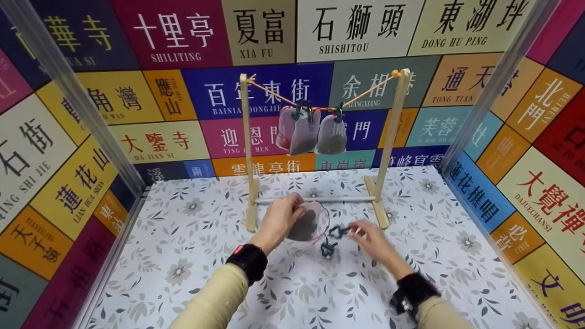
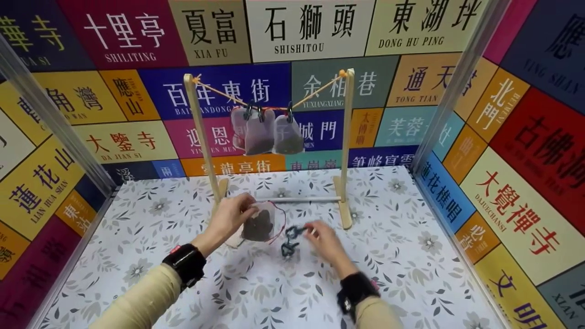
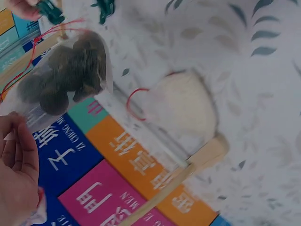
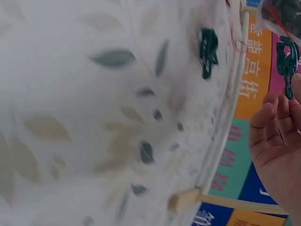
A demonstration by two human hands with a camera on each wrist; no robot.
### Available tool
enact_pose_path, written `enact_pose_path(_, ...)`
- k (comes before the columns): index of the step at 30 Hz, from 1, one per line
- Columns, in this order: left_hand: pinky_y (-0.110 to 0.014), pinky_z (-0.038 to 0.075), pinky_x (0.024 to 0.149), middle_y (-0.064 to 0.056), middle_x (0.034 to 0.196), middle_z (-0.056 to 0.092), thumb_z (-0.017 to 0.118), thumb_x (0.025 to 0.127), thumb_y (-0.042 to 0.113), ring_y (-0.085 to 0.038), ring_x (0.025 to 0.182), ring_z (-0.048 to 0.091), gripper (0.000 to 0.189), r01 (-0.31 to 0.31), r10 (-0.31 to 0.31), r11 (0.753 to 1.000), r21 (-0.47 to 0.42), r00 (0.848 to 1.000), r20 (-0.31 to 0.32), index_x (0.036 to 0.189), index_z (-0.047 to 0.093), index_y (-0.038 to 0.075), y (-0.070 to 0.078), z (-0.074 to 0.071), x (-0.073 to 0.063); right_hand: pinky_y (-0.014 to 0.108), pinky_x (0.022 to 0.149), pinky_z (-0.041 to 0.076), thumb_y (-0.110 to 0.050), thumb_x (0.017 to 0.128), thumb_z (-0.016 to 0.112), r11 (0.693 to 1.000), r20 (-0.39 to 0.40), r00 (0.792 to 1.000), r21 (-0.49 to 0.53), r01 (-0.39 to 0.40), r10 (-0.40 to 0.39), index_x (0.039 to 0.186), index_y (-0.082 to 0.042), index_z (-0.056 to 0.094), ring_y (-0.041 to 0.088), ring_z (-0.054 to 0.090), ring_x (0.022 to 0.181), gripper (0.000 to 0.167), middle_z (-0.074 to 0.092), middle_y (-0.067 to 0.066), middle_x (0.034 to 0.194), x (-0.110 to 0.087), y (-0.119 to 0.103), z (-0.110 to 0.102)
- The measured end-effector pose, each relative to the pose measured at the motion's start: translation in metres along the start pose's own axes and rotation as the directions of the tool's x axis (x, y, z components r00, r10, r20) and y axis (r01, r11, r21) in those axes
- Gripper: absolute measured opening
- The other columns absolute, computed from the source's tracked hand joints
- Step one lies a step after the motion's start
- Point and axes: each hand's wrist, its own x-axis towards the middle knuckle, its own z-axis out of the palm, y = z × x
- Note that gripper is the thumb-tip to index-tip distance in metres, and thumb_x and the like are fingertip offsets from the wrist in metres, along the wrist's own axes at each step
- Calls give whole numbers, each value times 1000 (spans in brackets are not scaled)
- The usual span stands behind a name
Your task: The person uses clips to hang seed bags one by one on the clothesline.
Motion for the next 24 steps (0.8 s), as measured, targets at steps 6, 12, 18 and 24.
enact_pose_path(6, -33, 58, 75, -7, 92, 76, 67, 95, 15, -20, 82, 71, 7, -16, 15, 999, 38, 999, 30, 96, 71, 9, 24, -18, 28, 26, 71, 51, -11, 90, 71, 971, -171, 982, -236, 43, -85, 110, -2, 71, 22, 63, 80, 22, 71, 13, 95, 45, -42, -87)
enact_pose_path(12, -34, 57, 73, -7, 92, 76, 65, 96, 13, -22, 81, 70, 9, -57, 54, 994, 98, 998, 40, 94, 73, 9, 50, -25, 57, 41, 72, 58, -13, 88, 73, 904, -319, 919, -419, 84, -233, 102, -1, 74, 33, 69, 81, 18, 74, 20, 98, 86, -101, -148)
enact_pose_path(18, -38, 58, 73, -5, 90, 77, 67, 95, 19, -25, 82, 72, 12, -93, 88, 963, 253, 996, 32, 87, 73, 13, 81, -21, 94, 47, 77, 59, -12, 88, 73, 871, -423, 847, -483, 90, -322, 97, 0, 76, 38, 72, 85, 15, 75, 21, 98, 118, -147, -185)
enact_pose_path(24, -39, 60, 67, -5, 90, 78, 66, 94, 22, -25, 78, 74, 13, -101, 119, 895, 434, 993, -13, 86, 73, 14, 109, -21, 123, 35, 67, 36, -16, 88, 73, 741, -366, 821, -664, 100, -438, 96, -7, 78, 35, 73, 84, 13, 77, 13, 96, 142, -175, -202)
